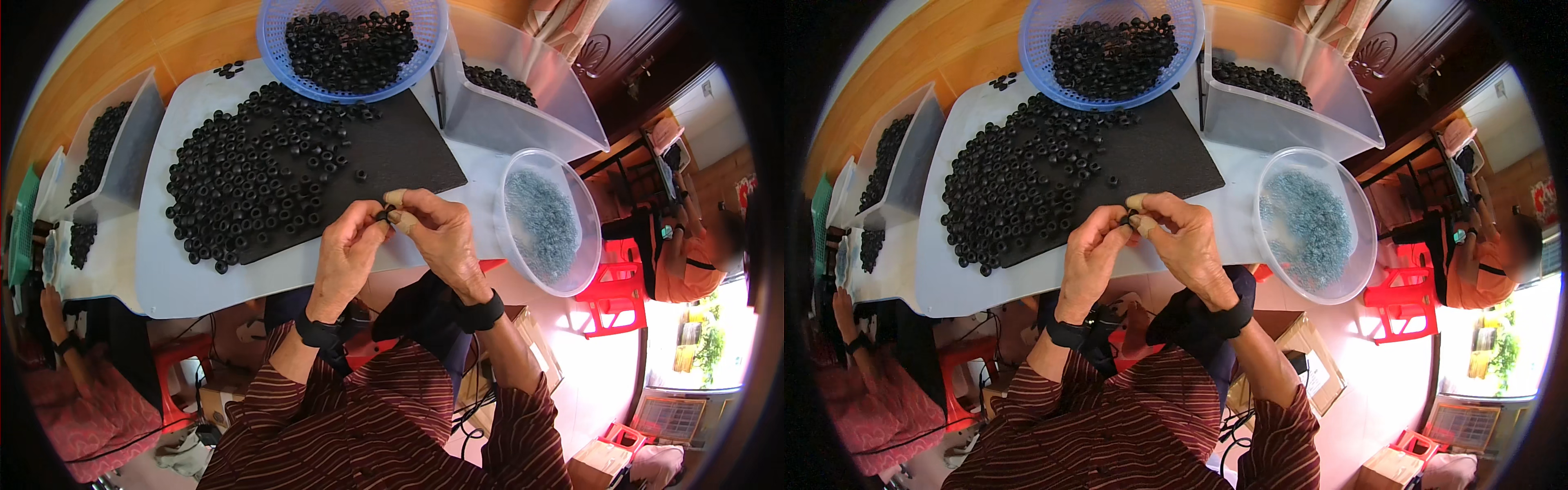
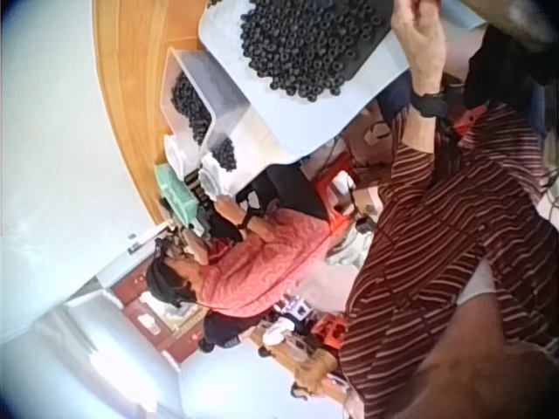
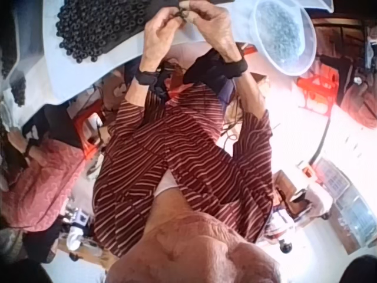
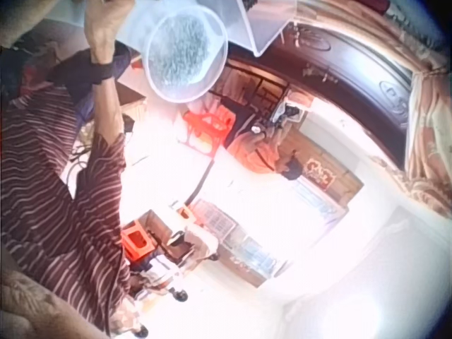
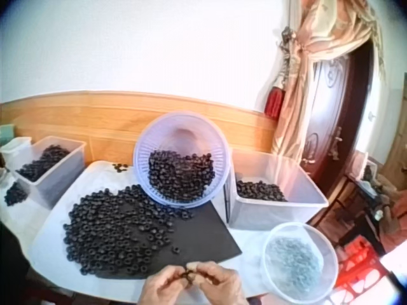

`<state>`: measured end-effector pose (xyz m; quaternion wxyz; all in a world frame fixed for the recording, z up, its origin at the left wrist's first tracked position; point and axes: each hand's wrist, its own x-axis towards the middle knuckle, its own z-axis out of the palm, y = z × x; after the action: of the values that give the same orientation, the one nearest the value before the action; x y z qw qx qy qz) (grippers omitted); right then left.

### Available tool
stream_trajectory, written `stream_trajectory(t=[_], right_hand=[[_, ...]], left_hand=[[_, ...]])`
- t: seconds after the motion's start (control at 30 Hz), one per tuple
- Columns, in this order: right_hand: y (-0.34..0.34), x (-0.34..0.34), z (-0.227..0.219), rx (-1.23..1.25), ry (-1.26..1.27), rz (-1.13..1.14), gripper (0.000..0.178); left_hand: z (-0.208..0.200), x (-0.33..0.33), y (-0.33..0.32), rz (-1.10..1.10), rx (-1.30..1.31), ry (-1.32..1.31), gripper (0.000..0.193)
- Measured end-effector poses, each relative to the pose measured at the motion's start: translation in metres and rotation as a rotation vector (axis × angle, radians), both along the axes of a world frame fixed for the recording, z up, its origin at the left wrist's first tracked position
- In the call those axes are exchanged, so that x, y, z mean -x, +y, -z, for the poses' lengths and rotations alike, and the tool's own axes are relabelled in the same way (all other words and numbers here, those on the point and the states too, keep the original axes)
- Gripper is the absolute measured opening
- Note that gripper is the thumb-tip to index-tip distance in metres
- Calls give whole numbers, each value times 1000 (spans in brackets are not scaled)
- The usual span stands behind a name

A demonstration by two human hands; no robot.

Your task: Assembling small black plastic rings with white inserts at a workshop table.

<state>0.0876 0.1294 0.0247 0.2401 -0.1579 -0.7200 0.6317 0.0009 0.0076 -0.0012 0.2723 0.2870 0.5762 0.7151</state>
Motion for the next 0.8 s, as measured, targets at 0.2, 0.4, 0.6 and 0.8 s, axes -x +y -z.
stream_trajectory(t=[0.2, 0.4, 0.6, 0.8], right_hand=[[2, -4, 1, -184, 41, -23, 27], [-1, -8, 1, -371, 64, -20, 41], [-17, -1, 17, -411, 113, 146, 41], [-23, 3, 26, -551, 209, 281, 40]], left_hand=[[-5, -1, -1, 7, -54, -93, 15], [-9, 0, -4, 41, -76, -311, 17], [-12, 3, -3, 70, -40, -367, 15], [-10, 2, -1, 36, -4, -349, 14]])
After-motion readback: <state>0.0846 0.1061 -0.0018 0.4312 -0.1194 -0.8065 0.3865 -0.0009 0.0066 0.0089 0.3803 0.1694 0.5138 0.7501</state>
